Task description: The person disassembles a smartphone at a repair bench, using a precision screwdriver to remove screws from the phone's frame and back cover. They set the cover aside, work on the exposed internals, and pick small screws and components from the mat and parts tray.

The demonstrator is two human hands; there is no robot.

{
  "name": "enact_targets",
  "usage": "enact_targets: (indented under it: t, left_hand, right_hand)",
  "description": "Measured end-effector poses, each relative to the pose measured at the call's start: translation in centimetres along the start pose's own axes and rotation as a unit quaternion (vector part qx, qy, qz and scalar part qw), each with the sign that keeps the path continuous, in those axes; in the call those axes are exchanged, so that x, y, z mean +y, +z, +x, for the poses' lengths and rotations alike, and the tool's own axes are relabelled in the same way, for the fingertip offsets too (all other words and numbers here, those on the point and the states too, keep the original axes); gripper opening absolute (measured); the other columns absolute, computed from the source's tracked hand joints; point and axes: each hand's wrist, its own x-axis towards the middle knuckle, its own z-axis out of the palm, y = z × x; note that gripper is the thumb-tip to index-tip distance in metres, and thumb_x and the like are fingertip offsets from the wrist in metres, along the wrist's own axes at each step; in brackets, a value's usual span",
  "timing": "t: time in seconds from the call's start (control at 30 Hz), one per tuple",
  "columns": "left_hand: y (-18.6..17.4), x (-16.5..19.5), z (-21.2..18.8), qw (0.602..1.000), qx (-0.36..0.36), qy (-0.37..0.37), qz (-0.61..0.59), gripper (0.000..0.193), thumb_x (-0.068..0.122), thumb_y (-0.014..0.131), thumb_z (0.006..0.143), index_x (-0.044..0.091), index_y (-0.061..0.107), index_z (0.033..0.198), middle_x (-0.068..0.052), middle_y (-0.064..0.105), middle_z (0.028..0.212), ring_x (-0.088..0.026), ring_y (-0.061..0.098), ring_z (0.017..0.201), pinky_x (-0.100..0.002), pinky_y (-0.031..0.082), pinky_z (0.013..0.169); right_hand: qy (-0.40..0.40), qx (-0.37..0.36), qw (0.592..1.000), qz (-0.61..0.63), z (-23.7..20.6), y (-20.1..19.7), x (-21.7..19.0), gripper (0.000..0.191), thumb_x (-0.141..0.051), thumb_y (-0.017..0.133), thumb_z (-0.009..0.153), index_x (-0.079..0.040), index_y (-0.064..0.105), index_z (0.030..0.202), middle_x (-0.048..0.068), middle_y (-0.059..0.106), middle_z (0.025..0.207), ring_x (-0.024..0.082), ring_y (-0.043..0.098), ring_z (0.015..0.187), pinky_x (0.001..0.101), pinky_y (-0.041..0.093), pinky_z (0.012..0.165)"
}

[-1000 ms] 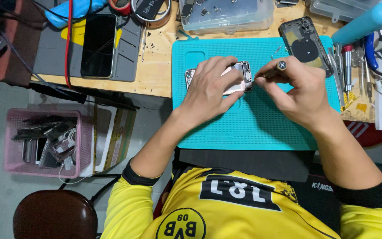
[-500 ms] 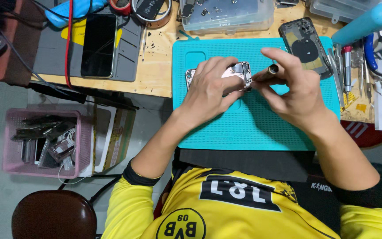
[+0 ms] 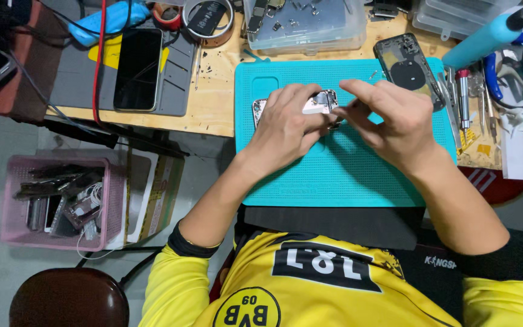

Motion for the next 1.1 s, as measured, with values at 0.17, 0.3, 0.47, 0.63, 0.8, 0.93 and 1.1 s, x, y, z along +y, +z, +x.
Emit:
enact_targets:
  t: [0.17, 0.3, 0.47, 0.63, 0.8, 0.93, 1.1]
  left_hand:
    - [-0.2, 0.3, 0.2, 1.0, -0.001, 0.006, 0.015, 0.02, 0.02, 0.08, 0.083, 0.017, 0.08, 0.102, -0.016, 0.061, 0.131, -0.035, 0.055, 0.124, -0.048, 0.043, 0.104]
    - [-0.1, 0.6, 0.6, 1.0, -0.009, 0.007, 0.02, 0.022, 0.022, 0.08, 0.085, 0.014, 0.08, 0.105, -0.016, 0.06, 0.131, -0.035, 0.055, 0.123, -0.049, 0.043, 0.103]
    - [0.1, 0.8, 1.3, 0.999, -0.04, 0.0, 0.033, 0.02, 0.02, 0.079, 0.082, 0.014, 0.081, 0.1, -0.016, 0.061, 0.129, -0.035, 0.057, 0.117, -0.048, 0.044, 0.098]
    - [0.1, 0.9, 2.2, 0.997, -0.059, -0.017, 0.042, 0.019, 0.018, 0.079, 0.078, 0.013, 0.082, 0.096, -0.015, 0.063, 0.124, -0.034, 0.057, 0.111, -0.048, 0.045, 0.092]
    - [0.0, 1.0, 2.5, 0.998, -0.057, -0.012, 0.037, 0.014, 0.02, 0.081, 0.078, 0.014, 0.082, 0.091, -0.013, 0.063, 0.118, -0.033, 0.057, 0.107, -0.047, 0.045, 0.089]
    - [0.0, 1.0, 2.7, 0.997, -0.068, -0.029, 0.032, 0.013, 0.02, 0.081, 0.081, 0.013, 0.082, 0.092, -0.011, 0.062, 0.11, -0.032, 0.057, 0.103, -0.047, 0.045, 0.088]
    - [-0.1, 0.9, 2.9, 0.997, -0.064, -0.018, 0.034, 0.018, 0.018, 0.082, 0.075, 0.015, 0.082, 0.092, -0.01, 0.061, 0.108, -0.032, 0.056, 0.1, -0.046, 0.046, 0.087]
  right_hand:
    - [-0.03, -0.014, 0.997, 0.074, 0.5, -0.6, 0.0, 0.038, 0.008, 0.076, 0.096, -0.004, 0.066, 0.131, 0.012, 0.075, 0.106, 0.02, 0.078, 0.095, 0.0278, 0.061, 0.081]
    - [-0.042, -0.018, 0.998, 0.052, 0.4, -0.8, -0.1, 0.042, 0.006, 0.078, 0.09, 0.0, 0.063, 0.128, 0.015, 0.071, 0.102, 0.021, 0.074, 0.09, 0.0323, 0.059, 0.078]
    - [-0.059, -0.002, 0.998, 0.029, 0.4, -1.3, 0.1, 0.038, 0.008, 0.078, 0.088, -0.003, 0.066, 0.123, 0.01, 0.068, 0.09, 0.023, 0.071, 0.08, 0.0336, 0.055, 0.068]
    - [-0.108, -0.021, 0.991, 0.078, 0.2, -1.8, 0.3, 0.044, 0.009, 0.07, 0.089, 0.0, 0.06, 0.131, 0.012, 0.071, 0.108, 0.025, 0.074, 0.096, 0.0345, 0.061, 0.084]
    - [-0.062, -0.017, 0.997, 0.039, 0.3, -1.7, 0.8, 0.042, 0.001, 0.083, 0.089, -0.004, 0.066, 0.127, 0.013, 0.072, 0.102, 0.025, 0.074, 0.088, 0.0343, 0.058, 0.075]
    - [-0.053, -0.04, 0.991, 0.114, 0.2, -1.9, 0.9, 0.046, 0.008, 0.073, 0.09, -0.003, 0.063, 0.134, 0.014, 0.074, 0.114, 0.025, 0.076, 0.101, 0.0322, 0.062, 0.088]
    - [-0.044, -0.052, 0.995, 0.08, 0.1, -2.0, 0.4, 0.047, 0.011, 0.075, 0.087, -0.004, 0.065, 0.131, 0.013, 0.074, 0.107, 0.025, 0.075, 0.098, 0.0333, 0.06, 0.083]
